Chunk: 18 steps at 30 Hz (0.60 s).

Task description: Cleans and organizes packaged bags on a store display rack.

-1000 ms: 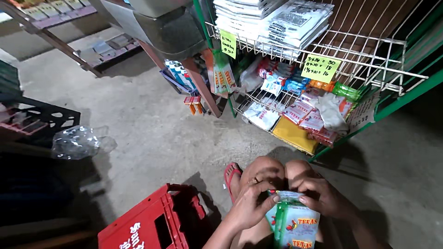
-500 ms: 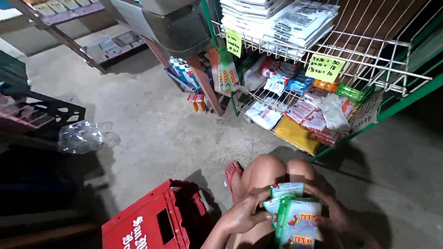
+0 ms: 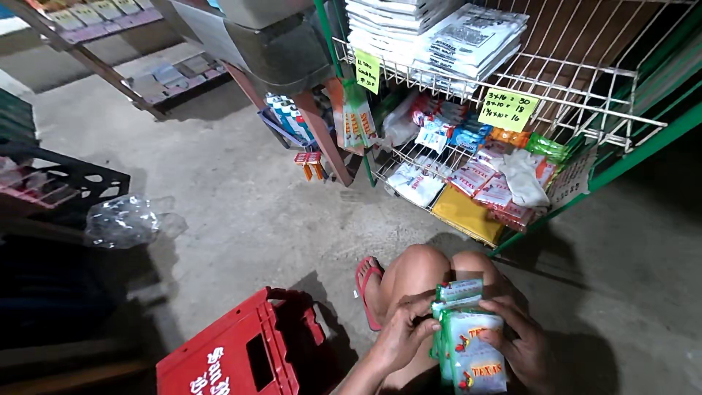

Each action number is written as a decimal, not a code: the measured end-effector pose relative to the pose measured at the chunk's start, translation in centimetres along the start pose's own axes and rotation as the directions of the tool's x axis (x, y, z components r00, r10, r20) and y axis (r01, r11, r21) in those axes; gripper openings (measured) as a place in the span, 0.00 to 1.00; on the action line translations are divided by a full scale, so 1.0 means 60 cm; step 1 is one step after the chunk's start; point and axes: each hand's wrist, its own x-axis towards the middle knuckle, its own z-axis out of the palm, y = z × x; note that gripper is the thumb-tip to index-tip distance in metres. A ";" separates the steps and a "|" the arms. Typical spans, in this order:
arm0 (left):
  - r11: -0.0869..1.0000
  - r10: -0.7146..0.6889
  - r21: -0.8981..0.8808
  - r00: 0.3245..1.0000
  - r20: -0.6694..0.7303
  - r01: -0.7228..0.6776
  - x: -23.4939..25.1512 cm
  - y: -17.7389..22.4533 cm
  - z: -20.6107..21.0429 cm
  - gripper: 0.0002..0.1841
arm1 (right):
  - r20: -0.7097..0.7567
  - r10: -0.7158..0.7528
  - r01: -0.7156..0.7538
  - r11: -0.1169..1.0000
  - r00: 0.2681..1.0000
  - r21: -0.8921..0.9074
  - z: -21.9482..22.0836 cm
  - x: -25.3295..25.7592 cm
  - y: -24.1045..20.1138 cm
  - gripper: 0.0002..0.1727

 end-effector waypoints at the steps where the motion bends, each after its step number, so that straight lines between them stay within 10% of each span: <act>1: 1.000 -0.001 0.003 1.000 -0.006 0.001 0.000 0.000 0.000 0.22 | 0.010 -0.030 0.030 0.999 0.999 -0.018 -0.002 0.008 0.000 0.21; 11: 0.960 -0.194 0.186 0.975 -0.104 0.211 -0.018 0.049 0.060 0.47 | -0.137 0.021 -0.037 0.993 0.990 -0.112 0.039 -0.013 0.007 0.23; 18: 0.996 -0.092 -0.039 0.973 -0.210 0.086 0.001 0.035 0.066 0.37 | -0.083 0.131 -0.125 0.989 0.988 0.079 0.035 0.012 0.006 0.58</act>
